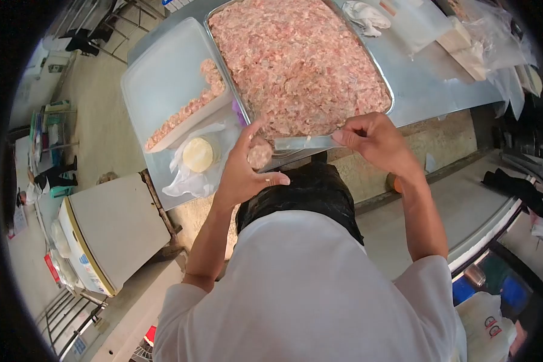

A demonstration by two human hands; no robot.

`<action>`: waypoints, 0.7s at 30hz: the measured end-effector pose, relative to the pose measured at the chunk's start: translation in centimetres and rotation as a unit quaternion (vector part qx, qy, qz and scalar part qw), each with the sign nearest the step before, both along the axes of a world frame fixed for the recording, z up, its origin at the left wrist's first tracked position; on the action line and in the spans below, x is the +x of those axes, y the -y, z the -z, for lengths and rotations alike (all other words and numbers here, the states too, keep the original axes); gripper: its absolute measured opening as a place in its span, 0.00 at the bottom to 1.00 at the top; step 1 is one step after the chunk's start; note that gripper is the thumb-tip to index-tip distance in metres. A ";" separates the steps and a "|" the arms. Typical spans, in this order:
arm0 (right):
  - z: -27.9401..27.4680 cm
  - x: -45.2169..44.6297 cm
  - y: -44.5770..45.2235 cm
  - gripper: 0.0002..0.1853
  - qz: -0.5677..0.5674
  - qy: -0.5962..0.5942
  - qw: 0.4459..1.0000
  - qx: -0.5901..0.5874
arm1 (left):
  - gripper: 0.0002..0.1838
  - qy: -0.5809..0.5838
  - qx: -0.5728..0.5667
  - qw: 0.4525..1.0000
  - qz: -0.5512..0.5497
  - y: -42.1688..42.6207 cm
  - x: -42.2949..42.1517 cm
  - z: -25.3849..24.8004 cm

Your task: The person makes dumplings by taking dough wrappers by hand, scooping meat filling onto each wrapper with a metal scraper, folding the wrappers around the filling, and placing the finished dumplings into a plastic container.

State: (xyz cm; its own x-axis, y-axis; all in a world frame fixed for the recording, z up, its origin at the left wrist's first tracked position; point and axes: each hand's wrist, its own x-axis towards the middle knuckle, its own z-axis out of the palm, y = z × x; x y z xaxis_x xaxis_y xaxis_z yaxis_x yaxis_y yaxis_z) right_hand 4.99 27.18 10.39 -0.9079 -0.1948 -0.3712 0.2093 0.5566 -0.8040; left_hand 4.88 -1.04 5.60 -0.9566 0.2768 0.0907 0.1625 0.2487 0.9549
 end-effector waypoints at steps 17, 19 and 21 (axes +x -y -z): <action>-0.7 0.1 3.6 0.15 -0.039 -0.047 0.998 -0.014 | 0.11 0.035 -0.004 0.995 0.089 0.8 -0.1 0.2; -0.1 -0.1 3.1 0.15 -0.046 -0.042 0.998 -0.013 | 0.10 0.035 -0.013 0.995 0.089 1.5 -0.2 0.0; -1.6 -0.5 3.1 0.15 -0.030 -0.014 0.999 -0.003 | 0.10 0.061 -0.047 0.993 0.089 1.6 -0.2 -0.2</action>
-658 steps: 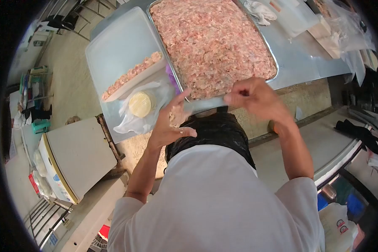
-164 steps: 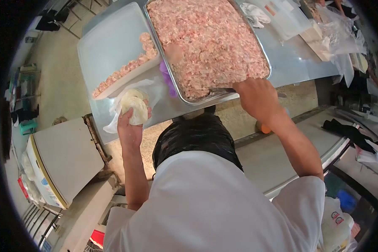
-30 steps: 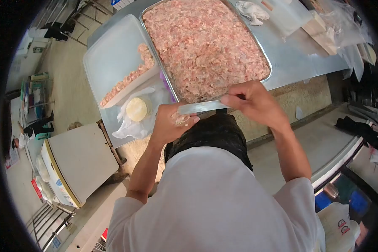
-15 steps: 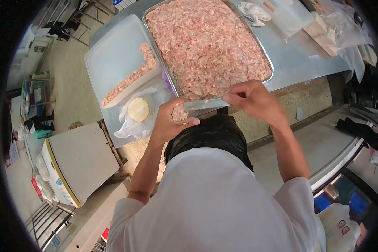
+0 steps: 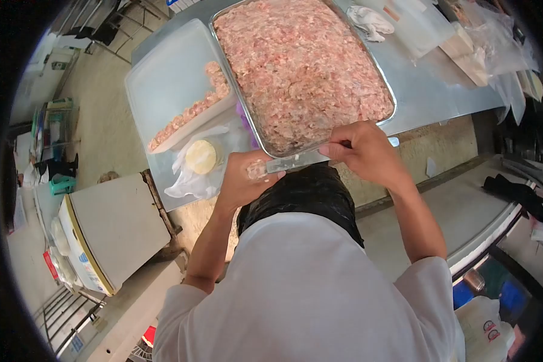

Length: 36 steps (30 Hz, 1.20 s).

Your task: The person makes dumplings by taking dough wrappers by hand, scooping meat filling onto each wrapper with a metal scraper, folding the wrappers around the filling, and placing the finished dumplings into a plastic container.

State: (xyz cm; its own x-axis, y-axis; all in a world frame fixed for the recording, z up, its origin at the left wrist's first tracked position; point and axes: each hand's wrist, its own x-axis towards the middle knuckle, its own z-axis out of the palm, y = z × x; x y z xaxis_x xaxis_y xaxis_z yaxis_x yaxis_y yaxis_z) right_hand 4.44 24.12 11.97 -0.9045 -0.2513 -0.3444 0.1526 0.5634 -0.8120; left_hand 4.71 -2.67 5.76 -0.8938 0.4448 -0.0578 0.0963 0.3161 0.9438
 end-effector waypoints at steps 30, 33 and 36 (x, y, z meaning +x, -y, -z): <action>4.7 2.4 -3.0 0.20 0.146 0.038 0.988 0.016 | 0.30 0.264 0.207 0.942 -0.025 5.4 -4.3 3.7; 6.0 4.1 -2.3 0.19 0.169 0.056 0.983 -0.047 | 0.33 0.168 0.159 0.968 -0.101 7.5 -9.3 2.7; 6.3 5.0 -0.9 0.18 0.153 0.059 0.985 -0.054 | 0.30 0.031 0.075 0.982 -0.169 10.4 -17.5 4.0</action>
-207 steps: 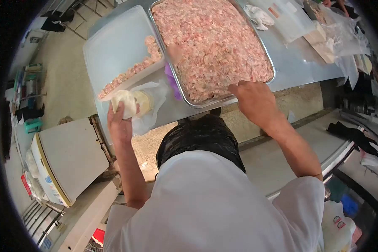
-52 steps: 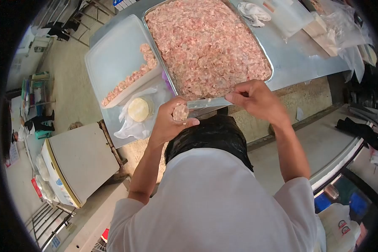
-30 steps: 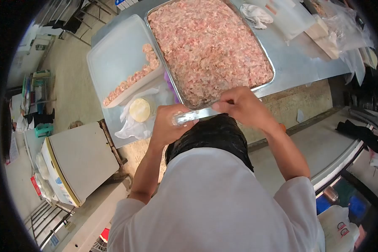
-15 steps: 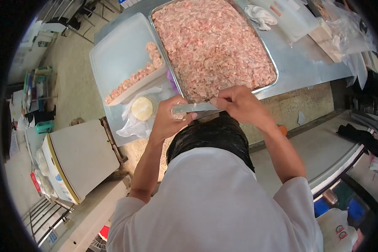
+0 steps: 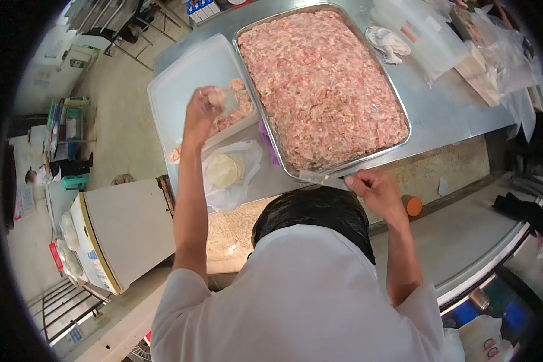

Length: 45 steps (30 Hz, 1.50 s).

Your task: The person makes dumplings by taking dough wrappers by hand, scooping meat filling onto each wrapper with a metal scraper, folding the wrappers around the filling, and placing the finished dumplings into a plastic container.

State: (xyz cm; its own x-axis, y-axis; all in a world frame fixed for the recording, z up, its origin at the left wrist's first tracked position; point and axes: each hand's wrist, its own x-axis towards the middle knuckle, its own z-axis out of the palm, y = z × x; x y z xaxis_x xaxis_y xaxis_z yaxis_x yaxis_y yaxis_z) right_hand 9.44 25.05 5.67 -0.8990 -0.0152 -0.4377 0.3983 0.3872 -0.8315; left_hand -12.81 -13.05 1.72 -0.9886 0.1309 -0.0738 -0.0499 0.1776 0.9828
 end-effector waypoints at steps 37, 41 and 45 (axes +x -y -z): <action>-0.4 -0.1 3.8 0.10 -0.077 -0.028 0.994 -0.067 | 0.13 -0.002 -0.439 0.899 0.015 1.4 15.2 -0.6; -0.9 -1.4 5.5 0.10 -0.130 0.018 0.989 -0.066 | 0.17 0.027 -0.333 0.942 -0.037 2.8 15.6 1.2; -1.3 -2.3 7.7 0.12 -0.202 -0.026 0.977 -0.062 | 0.15 -0.092 -0.424 0.900 -0.048 1.0 16.2 0.3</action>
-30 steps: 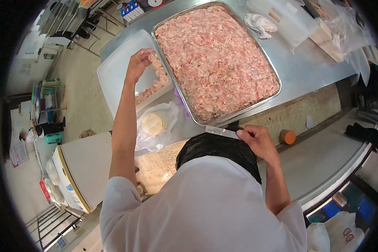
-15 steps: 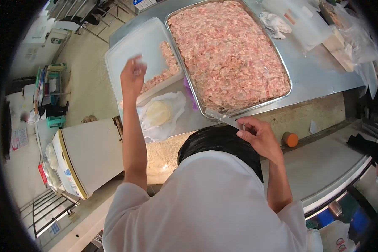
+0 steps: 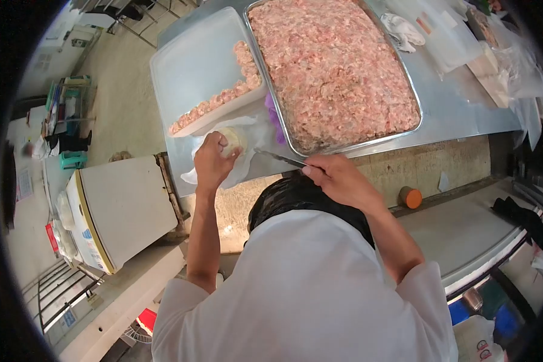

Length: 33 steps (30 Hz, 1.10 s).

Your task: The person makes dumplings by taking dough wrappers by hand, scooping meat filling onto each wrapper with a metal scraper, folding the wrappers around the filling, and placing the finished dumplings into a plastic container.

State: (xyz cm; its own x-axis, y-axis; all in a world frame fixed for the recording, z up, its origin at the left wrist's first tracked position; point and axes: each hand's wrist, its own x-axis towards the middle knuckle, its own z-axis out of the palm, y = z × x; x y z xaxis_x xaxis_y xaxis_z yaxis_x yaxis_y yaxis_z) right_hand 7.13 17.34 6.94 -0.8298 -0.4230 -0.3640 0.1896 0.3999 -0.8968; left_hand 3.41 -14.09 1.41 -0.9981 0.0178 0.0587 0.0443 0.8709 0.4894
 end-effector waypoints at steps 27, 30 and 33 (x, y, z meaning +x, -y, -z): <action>9.2 -1.9 14.9 0.12 0.189 0.019 0.963 -0.193 | 0.12 0.000 0.032 0.997 0.065 1.0 0.4 0.6; 9.0 -1.6 15.0 0.12 0.207 0.073 0.955 -0.201 | 0.15 0.042 0.113 0.990 0.077 2.9 0.5 1.6; 8.9 -1.2 15.4 0.12 0.199 0.061 0.958 -0.197 | 0.15 0.027 0.132 0.988 0.079 3.1 0.6 1.3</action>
State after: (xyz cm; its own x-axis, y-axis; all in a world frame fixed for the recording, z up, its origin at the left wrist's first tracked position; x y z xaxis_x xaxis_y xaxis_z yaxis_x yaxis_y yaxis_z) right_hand 5.93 1.91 -1.92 -0.9154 -0.2057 -0.3461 0.3699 -0.0904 -0.9247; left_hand 4.04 -17.22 0.11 -0.9858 0.1652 0.0284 0.1370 0.6965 0.7044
